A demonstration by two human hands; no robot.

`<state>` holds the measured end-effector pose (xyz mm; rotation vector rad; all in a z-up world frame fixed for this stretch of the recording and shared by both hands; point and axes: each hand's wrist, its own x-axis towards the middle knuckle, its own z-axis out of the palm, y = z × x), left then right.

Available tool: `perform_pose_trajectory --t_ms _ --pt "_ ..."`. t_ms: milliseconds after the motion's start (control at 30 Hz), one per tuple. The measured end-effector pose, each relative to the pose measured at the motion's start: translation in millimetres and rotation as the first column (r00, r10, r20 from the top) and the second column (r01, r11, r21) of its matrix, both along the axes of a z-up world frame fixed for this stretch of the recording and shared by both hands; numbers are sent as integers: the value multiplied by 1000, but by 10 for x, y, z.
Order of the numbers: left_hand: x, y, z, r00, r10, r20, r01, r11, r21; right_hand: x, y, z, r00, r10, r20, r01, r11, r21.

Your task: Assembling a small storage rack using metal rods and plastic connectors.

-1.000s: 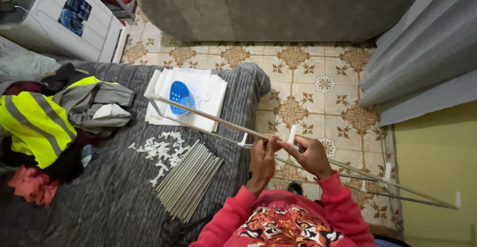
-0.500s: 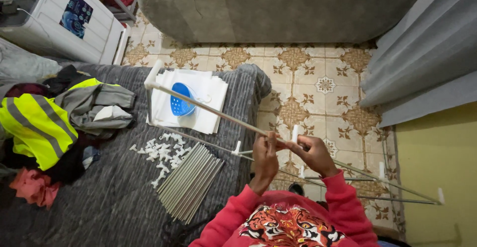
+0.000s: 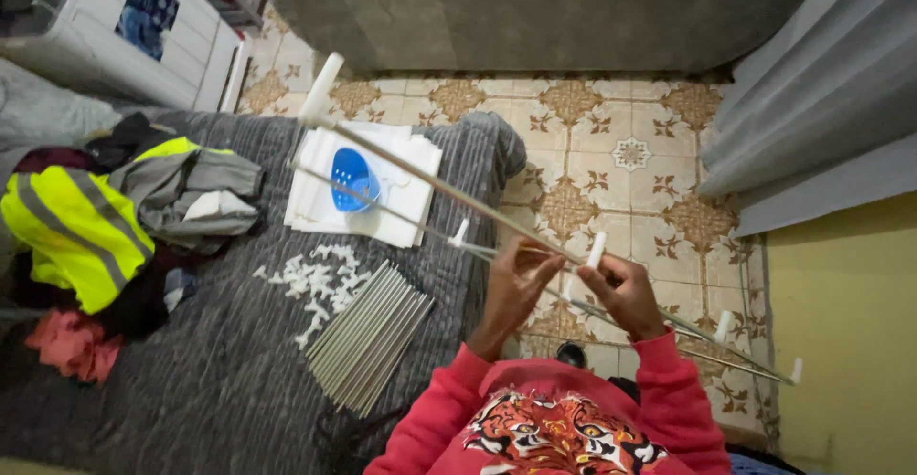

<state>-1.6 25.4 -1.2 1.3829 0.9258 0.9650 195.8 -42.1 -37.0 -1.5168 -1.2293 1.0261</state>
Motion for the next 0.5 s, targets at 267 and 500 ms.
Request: perform_pose_trajectory --t_ms 267,500 --pt "-889 343 -1070 868 479 -134 -472 878 79 320 -99 -325 989 -125 77 117 989 95" --pt "-1258 566 -1522 638 751 -171 -748 657 97 653 -88 -378 961 -190 -201 207 976 65"
